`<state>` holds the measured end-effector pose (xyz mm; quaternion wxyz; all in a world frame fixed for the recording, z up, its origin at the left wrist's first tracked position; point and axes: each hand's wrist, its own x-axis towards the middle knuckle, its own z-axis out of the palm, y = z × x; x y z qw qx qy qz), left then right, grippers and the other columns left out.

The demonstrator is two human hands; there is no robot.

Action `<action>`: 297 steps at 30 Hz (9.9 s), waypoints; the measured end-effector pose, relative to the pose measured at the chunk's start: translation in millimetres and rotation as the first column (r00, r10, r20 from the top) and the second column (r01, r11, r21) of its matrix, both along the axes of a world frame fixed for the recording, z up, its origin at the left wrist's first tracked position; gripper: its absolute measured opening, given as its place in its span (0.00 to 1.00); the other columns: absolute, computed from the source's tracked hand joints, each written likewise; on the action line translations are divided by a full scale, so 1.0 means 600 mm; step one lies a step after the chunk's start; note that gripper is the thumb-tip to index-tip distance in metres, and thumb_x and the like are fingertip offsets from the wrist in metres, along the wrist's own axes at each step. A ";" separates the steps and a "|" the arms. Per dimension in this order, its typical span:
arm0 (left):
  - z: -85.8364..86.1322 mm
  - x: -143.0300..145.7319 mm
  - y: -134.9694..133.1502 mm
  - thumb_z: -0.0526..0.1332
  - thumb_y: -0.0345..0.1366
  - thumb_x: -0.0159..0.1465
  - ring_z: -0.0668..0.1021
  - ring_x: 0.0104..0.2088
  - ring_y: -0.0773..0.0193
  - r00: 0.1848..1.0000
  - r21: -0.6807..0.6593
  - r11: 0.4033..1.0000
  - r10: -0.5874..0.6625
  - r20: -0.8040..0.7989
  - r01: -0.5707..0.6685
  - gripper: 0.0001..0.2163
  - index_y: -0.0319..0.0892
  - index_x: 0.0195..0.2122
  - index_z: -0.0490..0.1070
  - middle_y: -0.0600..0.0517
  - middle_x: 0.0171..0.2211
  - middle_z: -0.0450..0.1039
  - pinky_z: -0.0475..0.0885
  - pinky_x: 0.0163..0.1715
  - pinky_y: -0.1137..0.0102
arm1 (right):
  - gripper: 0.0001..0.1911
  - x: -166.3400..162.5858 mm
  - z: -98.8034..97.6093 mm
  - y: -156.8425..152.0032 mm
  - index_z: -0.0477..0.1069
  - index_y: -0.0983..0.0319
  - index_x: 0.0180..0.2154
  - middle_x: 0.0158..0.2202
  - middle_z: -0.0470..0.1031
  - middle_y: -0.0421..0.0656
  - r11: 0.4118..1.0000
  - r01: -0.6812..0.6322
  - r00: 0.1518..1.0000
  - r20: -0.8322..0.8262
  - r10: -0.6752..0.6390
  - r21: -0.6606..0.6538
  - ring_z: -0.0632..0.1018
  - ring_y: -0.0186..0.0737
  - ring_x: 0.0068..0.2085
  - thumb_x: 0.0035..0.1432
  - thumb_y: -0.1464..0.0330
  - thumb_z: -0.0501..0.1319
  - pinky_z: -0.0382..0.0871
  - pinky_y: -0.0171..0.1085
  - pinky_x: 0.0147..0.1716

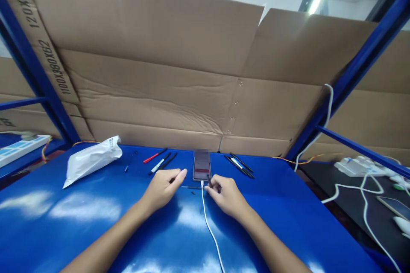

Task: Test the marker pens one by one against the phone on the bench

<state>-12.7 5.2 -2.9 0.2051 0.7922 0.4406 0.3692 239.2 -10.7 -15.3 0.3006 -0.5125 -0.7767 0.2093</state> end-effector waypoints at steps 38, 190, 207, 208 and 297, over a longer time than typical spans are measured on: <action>0.002 0.006 0.001 0.61 0.46 0.67 0.80 0.28 0.60 0.984 -0.275 0.947 -0.144 0.102 0.167 0.16 0.39 0.43 0.82 0.49 0.28 0.82 0.71 0.29 0.71 | 0.17 0.032 0.029 -0.003 0.78 0.59 0.31 0.32 0.82 0.42 0.963 -0.257 0.907 0.366 0.211 0.081 0.77 0.41 0.32 0.72 0.60 0.60 0.56 0.36 0.31; -0.014 0.023 -0.009 0.60 0.37 0.70 0.83 0.36 0.59 0.871 -0.152 0.974 -0.218 -0.439 0.168 0.10 0.50 0.47 0.81 0.53 0.38 0.84 0.66 0.33 0.72 | 0.09 0.008 0.013 -0.012 0.78 0.58 0.39 0.43 0.76 0.45 0.993 0.040 0.934 0.348 -0.077 0.113 0.75 0.47 0.48 0.65 0.60 0.66 0.69 0.42 0.47; -0.010 0.023 -0.008 0.60 0.39 0.70 0.81 0.32 0.60 0.886 -0.178 0.979 -0.165 -0.433 0.095 0.07 0.51 0.41 0.80 0.56 0.31 0.82 0.60 0.30 0.71 | 0.05 -0.010 -0.004 -0.014 0.78 0.58 0.43 0.44 0.75 0.45 0.988 -0.073 0.916 0.401 0.012 0.138 0.74 0.45 0.46 0.68 0.69 0.63 0.70 0.40 0.44; -0.010 0.023 -0.008 0.60 0.38 0.70 0.80 0.32 0.60 0.886 -0.174 0.980 -0.165 -0.433 0.097 0.08 0.50 0.41 0.79 0.55 0.31 0.82 0.60 0.30 0.71 | 0.05 -0.010 -0.005 -0.014 0.78 0.58 0.43 0.44 0.75 0.45 0.986 -0.086 0.918 0.396 0.024 0.139 0.74 0.45 0.46 0.68 0.69 0.63 0.70 0.40 0.44; 0.001 -0.029 0.016 0.62 0.38 0.71 0.80 0.41 0.60 0.870 -0.179 0.966 -0.249 -0.425 0.188 0.06 0.46 0.40 0.78 0.52 0.43 0.75 0.69 0.41 0.71 | 0.07 0.027 -0.006 0.023 0.81 0.59 0.37 0.39 0.76 0.45 0.995 -0.095 0.992 0.075 0.097 -0.025 0.75 0.47 0.45 0.67 0.70 0.63 0.64 0.49 0.55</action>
